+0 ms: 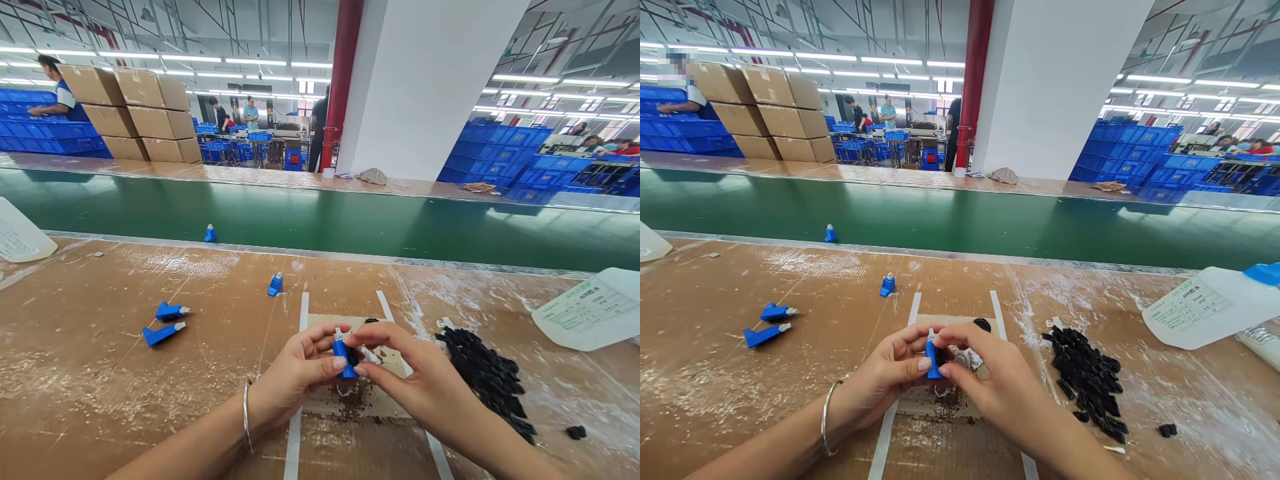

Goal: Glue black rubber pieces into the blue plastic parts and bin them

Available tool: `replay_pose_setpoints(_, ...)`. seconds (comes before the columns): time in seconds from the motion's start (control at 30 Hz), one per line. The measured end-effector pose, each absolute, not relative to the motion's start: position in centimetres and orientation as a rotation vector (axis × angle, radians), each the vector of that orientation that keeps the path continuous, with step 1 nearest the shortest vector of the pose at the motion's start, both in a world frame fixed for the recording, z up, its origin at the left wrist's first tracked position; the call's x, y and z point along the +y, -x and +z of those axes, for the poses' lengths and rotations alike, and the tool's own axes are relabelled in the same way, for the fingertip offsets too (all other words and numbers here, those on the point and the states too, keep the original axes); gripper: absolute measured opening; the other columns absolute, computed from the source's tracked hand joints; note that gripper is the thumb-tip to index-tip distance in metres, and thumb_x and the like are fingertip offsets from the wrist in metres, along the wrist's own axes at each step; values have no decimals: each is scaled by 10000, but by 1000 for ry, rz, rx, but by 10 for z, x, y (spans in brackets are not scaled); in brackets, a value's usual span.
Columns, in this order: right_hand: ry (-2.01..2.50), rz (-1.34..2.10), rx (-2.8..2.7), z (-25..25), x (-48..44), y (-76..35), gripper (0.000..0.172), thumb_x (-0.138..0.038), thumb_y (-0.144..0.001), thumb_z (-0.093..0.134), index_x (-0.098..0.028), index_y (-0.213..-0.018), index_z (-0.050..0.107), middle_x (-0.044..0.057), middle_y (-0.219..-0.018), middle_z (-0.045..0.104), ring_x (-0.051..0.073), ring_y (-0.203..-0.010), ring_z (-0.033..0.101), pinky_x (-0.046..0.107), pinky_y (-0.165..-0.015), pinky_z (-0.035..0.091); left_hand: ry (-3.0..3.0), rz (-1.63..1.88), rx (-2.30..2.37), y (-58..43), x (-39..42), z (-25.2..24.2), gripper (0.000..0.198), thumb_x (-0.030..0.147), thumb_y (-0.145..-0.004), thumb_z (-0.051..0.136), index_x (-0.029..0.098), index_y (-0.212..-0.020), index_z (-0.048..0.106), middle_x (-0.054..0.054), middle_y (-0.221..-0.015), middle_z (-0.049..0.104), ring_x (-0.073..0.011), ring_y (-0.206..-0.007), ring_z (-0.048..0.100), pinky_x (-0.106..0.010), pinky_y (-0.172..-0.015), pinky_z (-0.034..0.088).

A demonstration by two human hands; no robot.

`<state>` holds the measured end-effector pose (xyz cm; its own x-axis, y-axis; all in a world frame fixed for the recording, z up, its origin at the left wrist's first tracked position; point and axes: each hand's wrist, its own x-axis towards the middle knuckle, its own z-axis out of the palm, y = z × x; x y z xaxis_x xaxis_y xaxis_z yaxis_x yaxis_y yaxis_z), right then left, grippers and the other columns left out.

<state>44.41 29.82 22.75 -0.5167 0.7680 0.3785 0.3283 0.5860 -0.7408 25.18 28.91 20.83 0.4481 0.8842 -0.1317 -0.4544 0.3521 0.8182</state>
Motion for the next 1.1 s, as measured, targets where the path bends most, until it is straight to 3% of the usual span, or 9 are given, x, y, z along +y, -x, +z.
replay_pose_setpoints(0.37,608,308,-2296,227,301,-438,207,-102,-947,459,-224,-1040,598,64,-1097,670,196,-1025,607,373,-861,512,-707,978,689,-250,289,208,441,210,-711,760,179,-1129,622,-100,-1086,674,-168,-905,639,-315,-850,489)
replay_pose_setpoints(0.53,593,123,-2348,228,298,-431,220,-140,-944,475,-179,-1131,585,102,-1147,654,235,-1072,594,427,-865,521,-688,1007,703,-249,290,210,409,230,-715,762,178,-1100,637,-86,-1056,680,-141,-889,634,-245,-781,493)
replay_pose_setpoints(0.63,647,48,-2364,229,294,-425,177,-158,-929,489,-160,-1054,615,112,-1145,654,282,-1072,586,471,-832,523,-720,1029,725,-248,290,209,415,225,-693,782,183,-1082,645,-67,-1028,685,-136,-903,630,-228,-783,484)
replay_pose_setpoints(0.77,773,317,-2313,229,283,-423,236,-261,-940,467,-224,-1135,595,93,-1236,605,301,-1149,537,523,-903,500,-734,1057,739,-247,290,208,431,216,-659,804,179,-1059,649,-56,-950,697,-148,-835,645,-283,-793,502)
replay_pose_setpoints(0.93,825,913,-2060,237,270,-433,424,-432,-960,429,-375,-1373,354,24,-1422,431,250,-1316,366,493,-1053,400,-799,1066,670,-242,291,217,466,181,-619,806,145,-1058,656,-74,-870,713,-169,-750,670,-302,-770,499)
replay_pose_setpoints(1.03,835,818,-1965,244,271,-445,462,-476,-930,455,-368,-1368,357,45,-1433,414,301,-1312,364,524,-1068,376,-799,1159,749,-225,295,220,418,158,-596,798,133,-992,667,-62,-780,709,-173,-708,673,-299,-754,494)
replay_pose_setpoints(1.1,845,693,-1918,244,276,-458,431,-440,-910,481,-365,-1330,418,66,-1375,485,323,-1260,433,497,-1019,455,-809,1241,849,-204,294,218,402,161,-602,788,134,-983,662,-61,-763,708,-175,-692,669,-305,-739,498)
